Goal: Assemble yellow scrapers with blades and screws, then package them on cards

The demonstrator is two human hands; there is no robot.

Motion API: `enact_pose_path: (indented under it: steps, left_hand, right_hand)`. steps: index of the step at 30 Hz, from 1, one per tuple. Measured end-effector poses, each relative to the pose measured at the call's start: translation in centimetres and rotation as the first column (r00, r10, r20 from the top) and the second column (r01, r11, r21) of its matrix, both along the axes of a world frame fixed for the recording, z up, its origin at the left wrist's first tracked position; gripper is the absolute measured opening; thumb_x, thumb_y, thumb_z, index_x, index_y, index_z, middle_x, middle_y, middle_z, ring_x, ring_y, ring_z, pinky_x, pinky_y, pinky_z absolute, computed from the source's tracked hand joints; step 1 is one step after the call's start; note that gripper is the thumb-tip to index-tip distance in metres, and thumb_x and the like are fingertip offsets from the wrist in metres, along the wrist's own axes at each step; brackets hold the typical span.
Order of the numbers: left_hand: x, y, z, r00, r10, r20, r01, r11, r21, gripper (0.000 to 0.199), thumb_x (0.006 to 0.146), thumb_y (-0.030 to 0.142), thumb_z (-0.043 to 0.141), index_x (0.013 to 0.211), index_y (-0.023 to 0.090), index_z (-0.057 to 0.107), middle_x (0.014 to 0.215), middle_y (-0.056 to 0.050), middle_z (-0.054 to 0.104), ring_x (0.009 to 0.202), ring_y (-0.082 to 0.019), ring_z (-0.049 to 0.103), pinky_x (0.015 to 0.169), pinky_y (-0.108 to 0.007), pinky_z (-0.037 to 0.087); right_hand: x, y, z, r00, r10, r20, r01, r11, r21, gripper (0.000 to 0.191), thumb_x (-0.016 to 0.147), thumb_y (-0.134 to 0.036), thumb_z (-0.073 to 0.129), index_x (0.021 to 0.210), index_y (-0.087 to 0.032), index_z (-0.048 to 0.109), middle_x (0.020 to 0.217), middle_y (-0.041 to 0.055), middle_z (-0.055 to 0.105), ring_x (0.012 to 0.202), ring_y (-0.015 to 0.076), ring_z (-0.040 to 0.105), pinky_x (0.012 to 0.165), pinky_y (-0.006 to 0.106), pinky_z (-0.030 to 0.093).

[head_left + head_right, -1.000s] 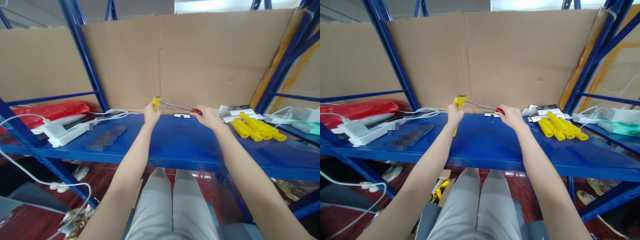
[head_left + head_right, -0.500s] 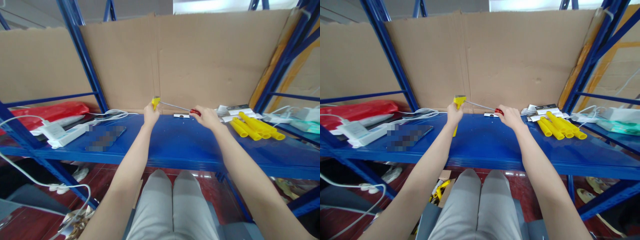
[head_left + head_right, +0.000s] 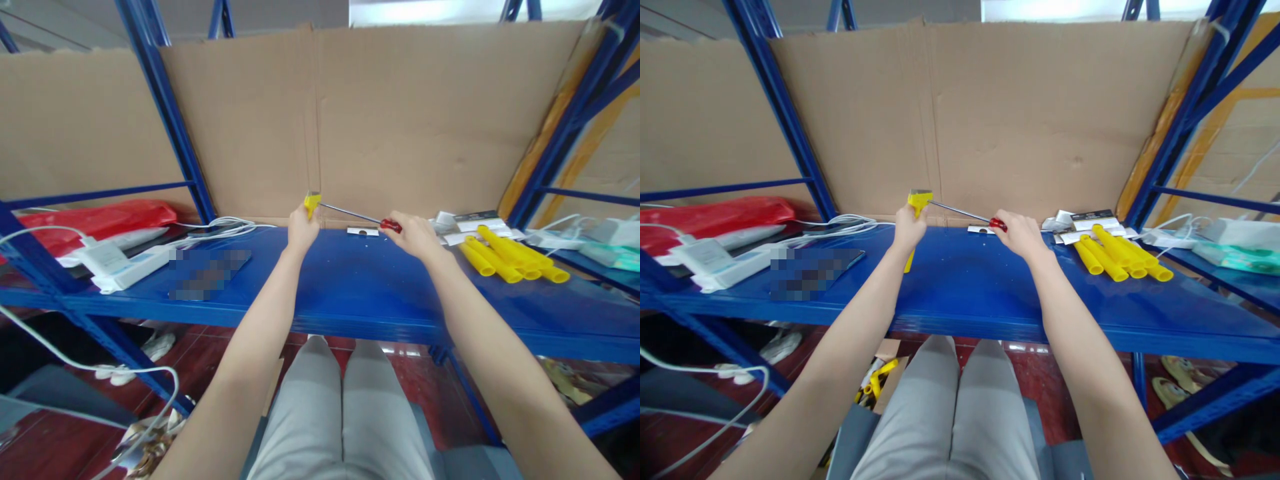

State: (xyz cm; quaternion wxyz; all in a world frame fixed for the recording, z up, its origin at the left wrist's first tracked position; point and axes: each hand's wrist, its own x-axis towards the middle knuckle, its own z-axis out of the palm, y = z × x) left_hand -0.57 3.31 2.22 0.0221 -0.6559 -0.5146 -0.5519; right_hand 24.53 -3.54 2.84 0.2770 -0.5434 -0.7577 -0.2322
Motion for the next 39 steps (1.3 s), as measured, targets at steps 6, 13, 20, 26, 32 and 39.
enact_pose_path:
  steps: [6,13,20,26,32,39]
  left_hand:
    - [-0.05,0.15,-0.05,1.0,-0.024,0.014,0.024,1.0,-0.009,0.014,0.088,0.022,0.051,0.091,0.017,0.064,0.082,-0.01,0.068,0.088,-0.025,0.066,0.078,-0.03,0.045]
    - [-0.03,-0.17,0.11,1.0,-0.011,0.015,0.011,1.0,-0.022,0.017,0.088,0.023,0.049,0.091,0.015,0.064,0.083,-0.011,0.069,0.086,-0.025,0.066,0.076,-0.029,0.045]
    - [-0.02,-0.08,0.01,1.0,-0.018,0.004,0.018,1.0,-0.008,0.017,0.088,0.025,0.049,0.092,0.016,0.063,0.084,-0.011,0.069,0.086,-0.025,0.067,0.077,-0.03,0.047]
    - [-0.15,0.33,-0.06,0.999,-0.034,0.025,0.033,0.999,0.021,0.016,0.087,0.024,0.05,0.09,0.015,0.063,0.081,-0.011,0.069,0.089,-0.025,0.066,0.08,-0.031,0.047]
    - [-0.13,0.52,-0.19,0.999,-0.03,0.012,0.029,0.999,0.034,0.015,0.086,0.025,0.05,0.088,0.016,0.062,0.08,-0.011,0.069,0.088,-0.027,0.067,0.081,-0.033,0.048]
    - [-0.12,0.27,-0.13,1.0,-0.017,-0.007,0.017,1.0,0.016,0.018,0.088,0.026,0.048,0.091,0.016,0.063,0.085,-0.012,0.07,0.094,-0.027,0.067,0.083,-0.033,0.048]
  right_hand:
    - [-0.01,-0.15,0.02,1.0,0.0,-0.008,0.0,1.0,-0.009,0.023,0.09,-0.038,0.049,0.099,-0.023,0.065,0.092,0.009,0.073,0.083,0.0262,0.066,0.061,0.03,0.035]
    - [-0.14,0.18,-0.14,0.999,0.013,-0.05,-0.014,0.999,-0.037,0.024,0.087,-0.037,0.055,0.105,-0.023,0.061,0.091,0.0087,0.073,0.082,0.027,0.066,0.062,0.03,0.038]
    - [-0.12,-0.09,-0.09,0.999,-0.043,-0.011,0.043,0.999,0.007,0.022,0.089,-0.038,0.052,0.099,-0.023,0.064,0.089,0.0093,0.073,0.083,0.0275,0.066,0.061,0.03,0.035]
    - [-0.31,-0.16,0.02,1.0,0.015,-0.003,-0.015,1.0,-0.014,0.03,0.093,-0.04,0.044,0.099,-0.021,0.067,0.093,0.0106,0.073,0.084,0.0257,0.065,0.062,0.03,0.037]
    - [0.01,0.38,-0.08,0.999,0.001,-0.045,-0.002,1.0,-0.016,0.023,0.087,-0.037,0.056,0.103,-0.02,0.061,0.088,0.0092,0.072,0.079,0.0261,0.065,0.061,0.029,0.036]
    - [-0.02,-0.07,-0.13,1.0,-0.009,0.016,0.009,0.999,0.035,0.027,0.091,-0.04,0.048,0.098,-0.021,0.065,0.089,0.0111,0.072,0.082,0.0265,0.065,0.06,0.029,0.033]
